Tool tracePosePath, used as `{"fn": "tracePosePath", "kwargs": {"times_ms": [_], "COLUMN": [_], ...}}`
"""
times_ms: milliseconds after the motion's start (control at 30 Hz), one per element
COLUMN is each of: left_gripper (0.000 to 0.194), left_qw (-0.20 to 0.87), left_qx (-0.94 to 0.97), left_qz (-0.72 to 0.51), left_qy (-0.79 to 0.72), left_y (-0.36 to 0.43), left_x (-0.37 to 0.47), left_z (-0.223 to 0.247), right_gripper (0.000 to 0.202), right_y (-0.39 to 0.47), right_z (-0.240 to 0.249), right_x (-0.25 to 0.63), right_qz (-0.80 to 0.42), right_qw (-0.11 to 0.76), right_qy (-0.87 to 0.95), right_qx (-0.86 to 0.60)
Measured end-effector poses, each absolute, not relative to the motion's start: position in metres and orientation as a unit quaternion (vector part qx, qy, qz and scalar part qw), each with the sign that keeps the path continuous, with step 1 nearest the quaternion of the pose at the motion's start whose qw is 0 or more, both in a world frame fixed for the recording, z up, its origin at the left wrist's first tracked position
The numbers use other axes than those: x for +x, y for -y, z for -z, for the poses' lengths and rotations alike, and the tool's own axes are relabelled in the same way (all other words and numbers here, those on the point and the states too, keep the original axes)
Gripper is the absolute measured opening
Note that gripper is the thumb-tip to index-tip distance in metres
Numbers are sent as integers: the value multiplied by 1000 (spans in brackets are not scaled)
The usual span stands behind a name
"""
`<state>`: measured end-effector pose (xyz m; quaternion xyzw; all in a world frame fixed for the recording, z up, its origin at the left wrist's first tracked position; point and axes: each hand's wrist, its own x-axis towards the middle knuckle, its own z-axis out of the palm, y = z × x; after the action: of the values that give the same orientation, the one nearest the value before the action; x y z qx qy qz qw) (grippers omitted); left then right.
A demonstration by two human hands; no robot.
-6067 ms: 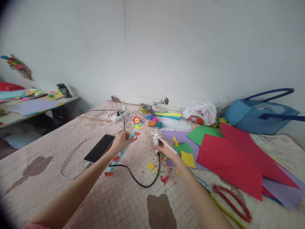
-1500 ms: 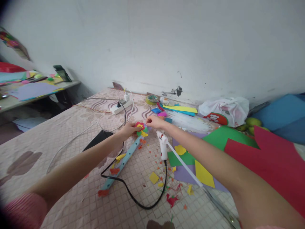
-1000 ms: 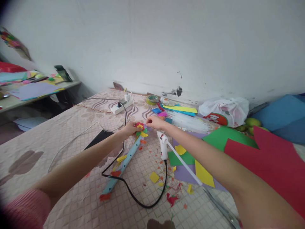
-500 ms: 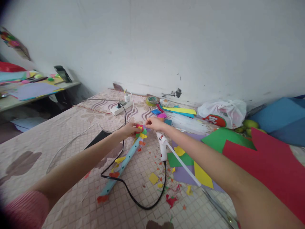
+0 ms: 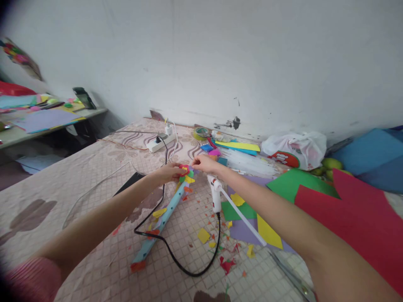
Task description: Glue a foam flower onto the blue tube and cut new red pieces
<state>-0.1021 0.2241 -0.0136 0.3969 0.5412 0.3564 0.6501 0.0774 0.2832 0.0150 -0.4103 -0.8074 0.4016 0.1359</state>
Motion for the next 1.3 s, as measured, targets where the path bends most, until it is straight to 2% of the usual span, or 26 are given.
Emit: {"fn": "tracePosePath", "kwargs": {"times_ms": [233,600,667,800,900,1100,1300], "left_gripper": [34,66,63,40,31,27,33], "left_qw": [654,638,651,688,700,691,660], "left_qx": [377,365,366,373,373,366,355], "left_qz": [-383,-407,-395,-362,-354,-374,-394], "left_qy": [-532,-542,-535,-507,-495,-499,-531], "left_y": [-225,-227,-225,-217,-213,-220,-226], "left_x": [-99,-94,-97,-103,-106,-100,-92], "left_z": [18,20,19,15,15,18,19], "right_gripper": [6,6,7,9,11,11,13], "right_y": [-281,-278,-278,-278,-280,-284,-285], "right_z": [-15,-16,-15,-14,-13,-12,-13], "right_x": [75,78,79,79,78,77,79], "right_qz": [-409,-423,-425,-430,-435,-436,-445], "right_qw": [141,147,149,152,152,150,143], "right_qy": [804,799,798,796,794,794,793], "right_qx": [-407,-402,-401,-399,-396,-396,-391]}}
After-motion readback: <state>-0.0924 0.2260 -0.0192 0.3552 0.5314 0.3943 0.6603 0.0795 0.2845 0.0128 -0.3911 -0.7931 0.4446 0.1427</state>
